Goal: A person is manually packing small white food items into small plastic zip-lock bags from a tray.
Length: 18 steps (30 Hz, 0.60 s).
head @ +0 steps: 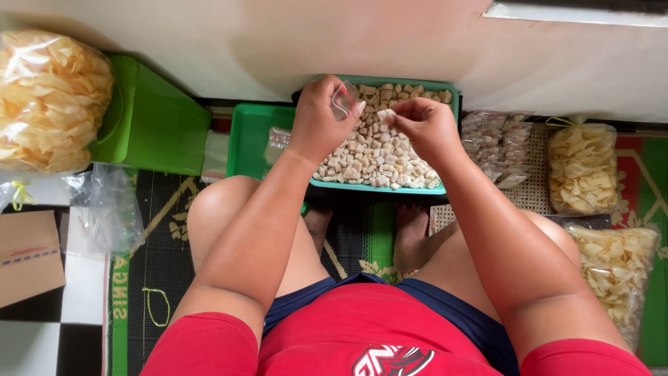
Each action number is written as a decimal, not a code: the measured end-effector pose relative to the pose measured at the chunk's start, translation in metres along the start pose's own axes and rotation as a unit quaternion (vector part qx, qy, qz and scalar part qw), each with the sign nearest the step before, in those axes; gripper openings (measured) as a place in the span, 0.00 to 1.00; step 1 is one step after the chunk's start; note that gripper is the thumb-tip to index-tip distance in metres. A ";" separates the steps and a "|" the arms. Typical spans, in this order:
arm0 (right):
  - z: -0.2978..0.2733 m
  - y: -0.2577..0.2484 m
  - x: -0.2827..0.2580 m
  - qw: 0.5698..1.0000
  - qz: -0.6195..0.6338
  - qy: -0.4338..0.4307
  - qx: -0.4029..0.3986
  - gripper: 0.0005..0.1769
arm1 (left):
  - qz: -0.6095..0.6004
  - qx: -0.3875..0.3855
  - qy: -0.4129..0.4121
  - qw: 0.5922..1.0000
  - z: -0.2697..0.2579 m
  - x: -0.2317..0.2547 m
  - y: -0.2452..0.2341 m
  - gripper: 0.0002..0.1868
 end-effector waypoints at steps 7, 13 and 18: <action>-0.020 -0.031 -0.022 0.991 0.097 -0.079 0.048 0.13 | 0.127 -0.059 0.096 0.985 -0.018 0.013 0.044 0.22; -0.031 -0.021 0.009 0.995 0.035 -0.092 0.023 0.12 | 0.178 -0.071 0.172 0.966 -0.040 0.035 0.079 0.18; -0.026 -0.037 0.010 0.999 0.043 -0.014 0.020 0.09 | 0.022 -0.203 -0.018 0.979 -0.031 0.026 0.082 0.57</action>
Point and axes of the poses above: each hand's wrist, its own z-axis towards the middle knuckle, its own y-axis out of the palm, x = y × z, the point moved 7 cm from there along z, towards the middle knuckle, and after that the axes turned 12 degrees about -y, right-handed, at the moved point
